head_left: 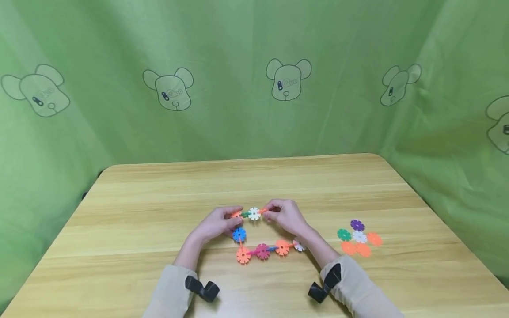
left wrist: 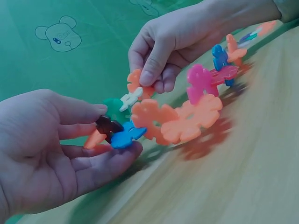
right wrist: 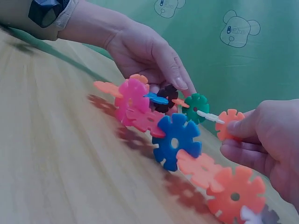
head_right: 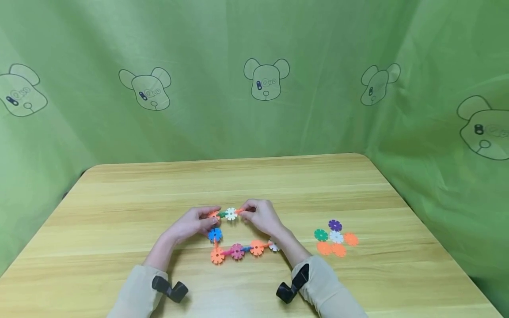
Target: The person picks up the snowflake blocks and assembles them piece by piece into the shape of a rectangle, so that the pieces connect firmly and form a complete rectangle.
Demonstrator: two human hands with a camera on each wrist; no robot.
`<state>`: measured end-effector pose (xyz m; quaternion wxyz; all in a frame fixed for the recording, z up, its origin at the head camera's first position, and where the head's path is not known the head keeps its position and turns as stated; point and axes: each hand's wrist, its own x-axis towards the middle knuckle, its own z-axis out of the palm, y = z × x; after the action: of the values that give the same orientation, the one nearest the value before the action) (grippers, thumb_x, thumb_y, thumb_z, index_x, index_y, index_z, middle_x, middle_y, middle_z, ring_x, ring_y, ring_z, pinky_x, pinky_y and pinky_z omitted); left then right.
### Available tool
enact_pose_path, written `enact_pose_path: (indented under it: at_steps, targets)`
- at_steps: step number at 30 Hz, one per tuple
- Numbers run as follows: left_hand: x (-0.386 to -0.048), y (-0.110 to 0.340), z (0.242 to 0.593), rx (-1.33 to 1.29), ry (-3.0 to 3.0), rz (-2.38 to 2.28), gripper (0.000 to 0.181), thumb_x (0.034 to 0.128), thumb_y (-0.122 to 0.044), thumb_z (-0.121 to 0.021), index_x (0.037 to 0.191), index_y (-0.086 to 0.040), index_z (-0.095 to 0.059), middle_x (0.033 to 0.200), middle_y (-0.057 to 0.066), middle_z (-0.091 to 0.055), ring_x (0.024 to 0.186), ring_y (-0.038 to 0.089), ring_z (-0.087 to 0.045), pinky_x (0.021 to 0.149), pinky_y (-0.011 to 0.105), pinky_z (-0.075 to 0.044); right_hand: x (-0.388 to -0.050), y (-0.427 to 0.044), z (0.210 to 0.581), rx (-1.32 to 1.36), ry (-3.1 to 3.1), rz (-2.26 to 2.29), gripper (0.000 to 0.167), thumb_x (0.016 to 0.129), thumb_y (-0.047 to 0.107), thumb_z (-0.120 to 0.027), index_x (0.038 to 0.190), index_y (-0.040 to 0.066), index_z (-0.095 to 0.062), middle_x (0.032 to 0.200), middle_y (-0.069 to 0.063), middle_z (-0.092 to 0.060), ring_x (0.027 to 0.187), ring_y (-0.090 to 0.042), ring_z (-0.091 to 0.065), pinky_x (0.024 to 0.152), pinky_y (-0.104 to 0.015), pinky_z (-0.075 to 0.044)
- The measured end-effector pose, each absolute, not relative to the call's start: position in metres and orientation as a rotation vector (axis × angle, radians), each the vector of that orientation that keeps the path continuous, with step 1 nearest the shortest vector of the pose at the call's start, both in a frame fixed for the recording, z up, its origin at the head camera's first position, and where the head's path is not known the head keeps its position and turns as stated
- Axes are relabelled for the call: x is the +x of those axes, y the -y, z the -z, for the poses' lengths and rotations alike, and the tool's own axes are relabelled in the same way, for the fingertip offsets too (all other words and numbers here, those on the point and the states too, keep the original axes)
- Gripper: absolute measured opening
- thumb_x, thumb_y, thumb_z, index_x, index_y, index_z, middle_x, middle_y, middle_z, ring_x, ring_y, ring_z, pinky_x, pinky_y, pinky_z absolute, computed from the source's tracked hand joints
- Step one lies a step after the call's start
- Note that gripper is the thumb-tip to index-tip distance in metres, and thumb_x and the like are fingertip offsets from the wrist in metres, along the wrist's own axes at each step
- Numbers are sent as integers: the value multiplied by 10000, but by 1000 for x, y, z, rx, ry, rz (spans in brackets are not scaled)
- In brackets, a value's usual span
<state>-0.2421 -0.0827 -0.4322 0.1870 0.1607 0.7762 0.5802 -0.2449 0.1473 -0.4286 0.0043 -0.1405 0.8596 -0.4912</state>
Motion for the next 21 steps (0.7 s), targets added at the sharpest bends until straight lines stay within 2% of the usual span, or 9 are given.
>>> enact_pose_path:
  at_steps: [1,4,8,16,21]
  targets:
    - [-242,83,431,465,-2227,-1602,470,916,-159,-582,1339,6,-463,1069,171,-611,720,195,-598,660,348,-529,-245,-147,428,-435,-2691,1537,69,803,94,-710,834,34,-698,702,-55,-660,653,-181,-613,576,-247,-472]
    - [-241,81,430,512,-2381,-1499,451,902,-235,-606,1301,-41,-528,1190,145,-584,927,246,-593,819,407,-483,-244,-146,429,-428,-2668,1545,60,802,96,-712,833,46,-698,708,-50,-659,650,-175,-613,558,-245,-461]
    - [-242,77,431,540,-2509,-1459,436,865,-271,-649,1249,-75,-584,1272,121,-550,1190,283,-473,992,463,-354,-243,-144,430,-434,-2640,1560,46,800,90,-713,832,62,-698,717,-54,-662,647,-179,-619,559,-248,-464]
    - [-241,67,434,522,-2533,-1535,384,809,-185,-707,1177,-100,-636,1183,92,-601,1054,237,-541,904,433,-424,-241,-141,430,-453,-2636,1594,42,799,68,-709,838,56,-697,730,-61,-667,656,-192,-628,603,-272,-495]
    - [-239,65,435,527,-2515,-1570,383,802,-144,-715,1175,-93,-641,1195,95,-599,1082,253,-535,911,438,-419,-240,-138,430,-459,-2613,1633,42,796,40,-704,837,40,-697,755,-83,-670,670,-213,-639,617,-283,-520]
